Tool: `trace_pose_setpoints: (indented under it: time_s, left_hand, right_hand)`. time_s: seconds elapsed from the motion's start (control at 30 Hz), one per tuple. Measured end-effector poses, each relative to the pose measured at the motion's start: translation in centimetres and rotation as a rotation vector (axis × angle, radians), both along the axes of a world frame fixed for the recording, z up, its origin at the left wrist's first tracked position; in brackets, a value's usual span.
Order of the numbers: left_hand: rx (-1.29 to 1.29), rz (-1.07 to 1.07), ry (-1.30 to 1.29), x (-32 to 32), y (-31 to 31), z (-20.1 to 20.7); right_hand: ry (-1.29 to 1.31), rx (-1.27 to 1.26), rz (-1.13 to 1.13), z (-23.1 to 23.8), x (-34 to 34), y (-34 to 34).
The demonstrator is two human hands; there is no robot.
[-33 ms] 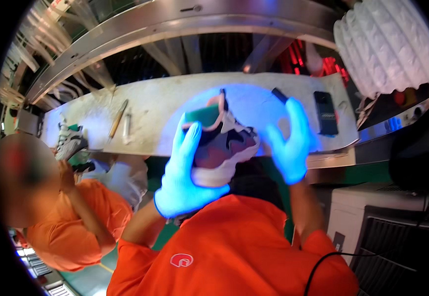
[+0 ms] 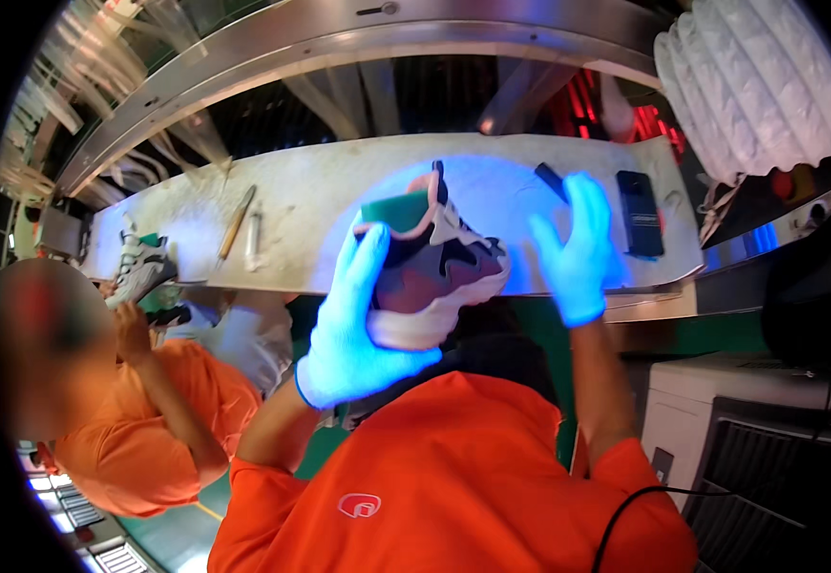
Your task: The person assembles a sneaker by attaching the sole to the upper part. They use a small tool to press the sole into place and then wipe the shoe with a cloth. The process is repeated for a second shoe.
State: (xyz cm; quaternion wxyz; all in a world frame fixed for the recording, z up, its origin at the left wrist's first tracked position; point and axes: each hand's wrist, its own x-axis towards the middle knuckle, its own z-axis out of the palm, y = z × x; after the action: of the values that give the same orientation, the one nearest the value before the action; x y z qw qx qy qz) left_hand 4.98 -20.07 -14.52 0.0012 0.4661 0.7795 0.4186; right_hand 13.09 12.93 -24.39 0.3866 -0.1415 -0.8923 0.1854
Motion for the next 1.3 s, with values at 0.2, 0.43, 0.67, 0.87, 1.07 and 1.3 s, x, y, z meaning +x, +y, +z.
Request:
trace_pose_setpoints:
  time_s: [0.2, 0.43, 0.67, 0.87, 1.07, 1.3]
  left_hand:
    - [-0.276, 0.131, -0.179, -1.3, -2.1, 1.2]
    - [-0.326, 0.157, -0.179, -1.5, -1.3, 1.8]
    - [-0.453, 0.137, -0.169, -2.4, -0.1, 3.6]
    - [-0.49, 0.145, -0.13, -2.3, 1.1, 4.4]
    - [-0.44, 0.157, -0.139, -2.4, 1.8, 4.7]
    - [-0.478, 0.173, -0.072, -1.8, 2.5, 5.1]
  right_hand:
    - [-0.438, -0.015, -0.208, -4.1, -2.3, 4.5]
    - [-0.128, -0.859, 0.304, -4.5, -1.9, 3.4]
    - [0.287, -1.791, 0.814, 7.6, -5.1, -7.4]
    - [0.554, -2.034, 0.887, 6.7, -9.1, -8.0]
    - [0.573, -2.04, 0.884, 5.1, -9.2, -7.8]
    - [0.721, -2.028, 0.927, 5.8, -8.0, -10.7]
